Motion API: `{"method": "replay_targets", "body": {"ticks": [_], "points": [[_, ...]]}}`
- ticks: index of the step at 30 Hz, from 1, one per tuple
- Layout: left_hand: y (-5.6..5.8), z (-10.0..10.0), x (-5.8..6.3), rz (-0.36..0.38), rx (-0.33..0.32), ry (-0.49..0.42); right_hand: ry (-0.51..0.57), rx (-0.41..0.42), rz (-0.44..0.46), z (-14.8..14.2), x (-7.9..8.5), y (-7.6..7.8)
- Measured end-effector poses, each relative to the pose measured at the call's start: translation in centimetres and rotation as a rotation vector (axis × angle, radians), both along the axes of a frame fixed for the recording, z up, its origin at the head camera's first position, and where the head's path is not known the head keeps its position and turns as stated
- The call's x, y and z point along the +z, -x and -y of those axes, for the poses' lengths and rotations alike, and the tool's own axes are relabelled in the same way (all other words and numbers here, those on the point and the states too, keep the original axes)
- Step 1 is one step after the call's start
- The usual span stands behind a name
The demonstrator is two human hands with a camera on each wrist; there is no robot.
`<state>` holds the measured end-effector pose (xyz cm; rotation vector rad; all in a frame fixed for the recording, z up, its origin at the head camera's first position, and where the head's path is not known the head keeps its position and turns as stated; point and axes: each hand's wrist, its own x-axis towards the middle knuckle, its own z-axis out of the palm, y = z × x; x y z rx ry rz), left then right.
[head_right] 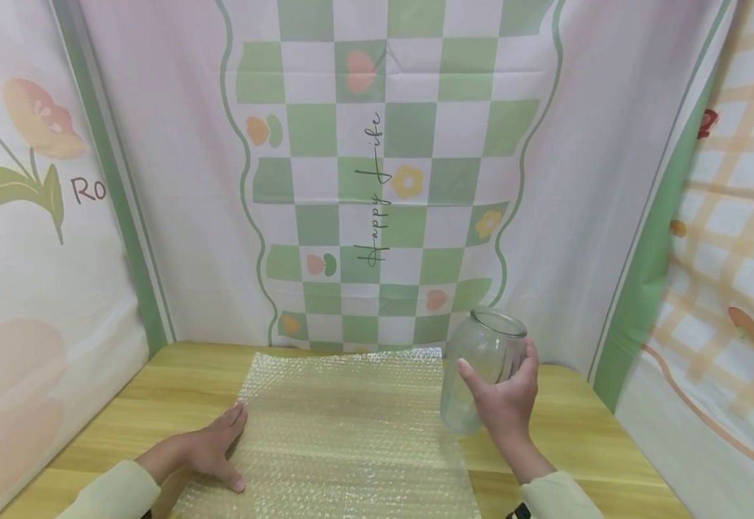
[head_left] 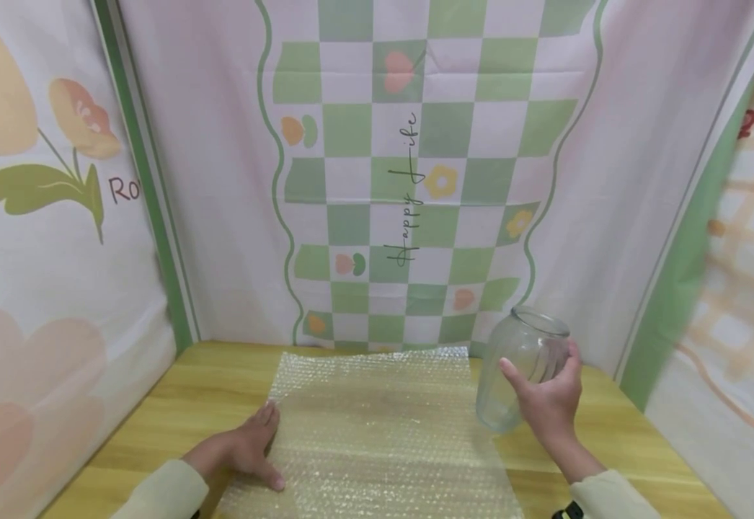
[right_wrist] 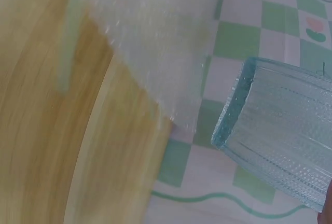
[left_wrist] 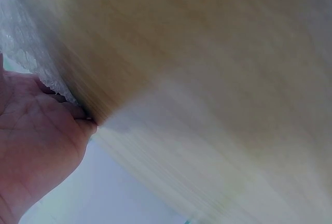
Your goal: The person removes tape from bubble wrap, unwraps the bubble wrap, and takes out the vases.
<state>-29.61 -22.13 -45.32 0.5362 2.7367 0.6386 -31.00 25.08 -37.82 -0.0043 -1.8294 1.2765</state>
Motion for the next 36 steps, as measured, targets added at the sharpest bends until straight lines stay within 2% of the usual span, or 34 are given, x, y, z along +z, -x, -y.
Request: {"method": "replay_targets", "body": {"ticks": [4, 12, 18, 25, 32, 36], "points": [[0.1, 0.0, -0.1, -0.007, -0.005, 0.009, -0.038, -0.047, -0.055, -1.2, -0.2, -0.2], [0.0, 0.0, -0.1, -0.021, -0.002, 0.004, -0.044, -0.125, -0.133, -4.0, -0.5, -0.2], [-0.2, -0.1, 0.2, -0.022, 0.003, -0.003, -0.017, -0.153, -0.074, -6.1, -0.5, -0.4], [0.0, -0.1, 0.0, -0.012, 0.009, 0.006, 0.053, -0.194, -0.056, -8.7, -0.5, -0.7], [0.0, -0.2, 0.1, -0.016, 0.002, 0.016, 0.094, -0.232, -0.032, -11.1, -1.3, -0.8], [-0.1, -0.1, 0.2, -0.023, 0.000, 0.009, 0.067, -0.264, -0.038, -12.3, -2.1, -0.7]]}}
